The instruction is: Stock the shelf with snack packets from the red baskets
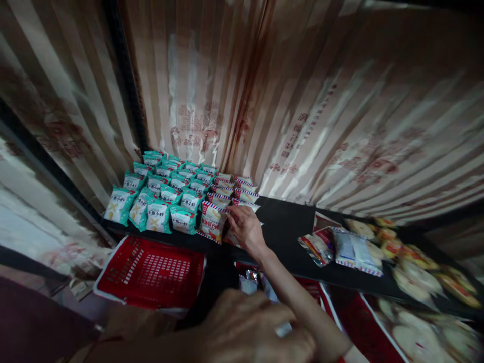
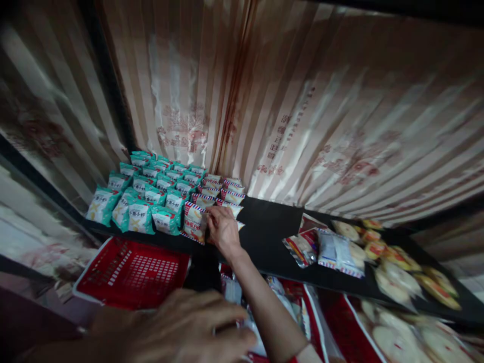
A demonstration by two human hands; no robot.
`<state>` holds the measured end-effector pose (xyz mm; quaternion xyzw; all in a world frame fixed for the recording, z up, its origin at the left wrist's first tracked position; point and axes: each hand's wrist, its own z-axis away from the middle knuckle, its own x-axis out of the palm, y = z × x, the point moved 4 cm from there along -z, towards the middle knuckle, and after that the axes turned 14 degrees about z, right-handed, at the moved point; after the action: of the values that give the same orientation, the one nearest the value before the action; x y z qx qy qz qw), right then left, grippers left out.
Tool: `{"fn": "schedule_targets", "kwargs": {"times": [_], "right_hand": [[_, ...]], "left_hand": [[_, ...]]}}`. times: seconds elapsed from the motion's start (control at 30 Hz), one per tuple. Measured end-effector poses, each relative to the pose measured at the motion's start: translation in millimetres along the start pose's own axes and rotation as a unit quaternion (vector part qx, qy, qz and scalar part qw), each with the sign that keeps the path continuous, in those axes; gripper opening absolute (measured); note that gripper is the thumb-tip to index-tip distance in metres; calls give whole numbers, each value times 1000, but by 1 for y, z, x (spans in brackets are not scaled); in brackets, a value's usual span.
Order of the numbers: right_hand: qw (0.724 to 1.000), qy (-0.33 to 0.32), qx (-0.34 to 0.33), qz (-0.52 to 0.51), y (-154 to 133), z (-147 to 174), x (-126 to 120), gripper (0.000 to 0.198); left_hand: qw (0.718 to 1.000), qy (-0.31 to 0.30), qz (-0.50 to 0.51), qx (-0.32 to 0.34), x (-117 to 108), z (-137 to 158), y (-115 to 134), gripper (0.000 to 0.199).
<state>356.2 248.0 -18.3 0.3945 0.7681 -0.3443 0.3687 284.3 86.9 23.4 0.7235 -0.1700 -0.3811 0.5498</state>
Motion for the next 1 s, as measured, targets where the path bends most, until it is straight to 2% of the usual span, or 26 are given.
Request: {"fn": "schedule_targets", "kwargs": {"times": [0.07,0.13,0.27,0.33,0.43,0.5,0.7,0.83,1.0], "right_hand": [[998,-26,-32,47,-2,-13,6,26],[993,-52,-54,86,-4,-24,13,29],[983,-93,-71,138,-10,-40,26,30],[982,-106,-81,136,-13,-45,31,22],[982,-118,-85,118,-15,-50,35,14],[983,-125,-72,112,-14,-51,37,12],[984,-145,4,106,-12,-48,44,15],[984,-127,41,115,-13,-47,46,13],[983,-107,39,147,-17,-45,46,11]], "left_hand": [[985,97,-131,-59,-37,0,-7,31],[958,183,-197,-101,-57,5,-27,32],[928,278,-215,-126,-66,18,-88,33],[904,346,-229,-105,-70,25,-113,35],[858,434,-269,-61,-77,35,-137,42],[845,452,-283,-46,-81,37,-148,50],[837,451,-309,-31,-86,31,-169,71],[833,448,-323,-34,-86,29,-183,71],[838,433,-330,-32,-86,30,-191,67]]}}
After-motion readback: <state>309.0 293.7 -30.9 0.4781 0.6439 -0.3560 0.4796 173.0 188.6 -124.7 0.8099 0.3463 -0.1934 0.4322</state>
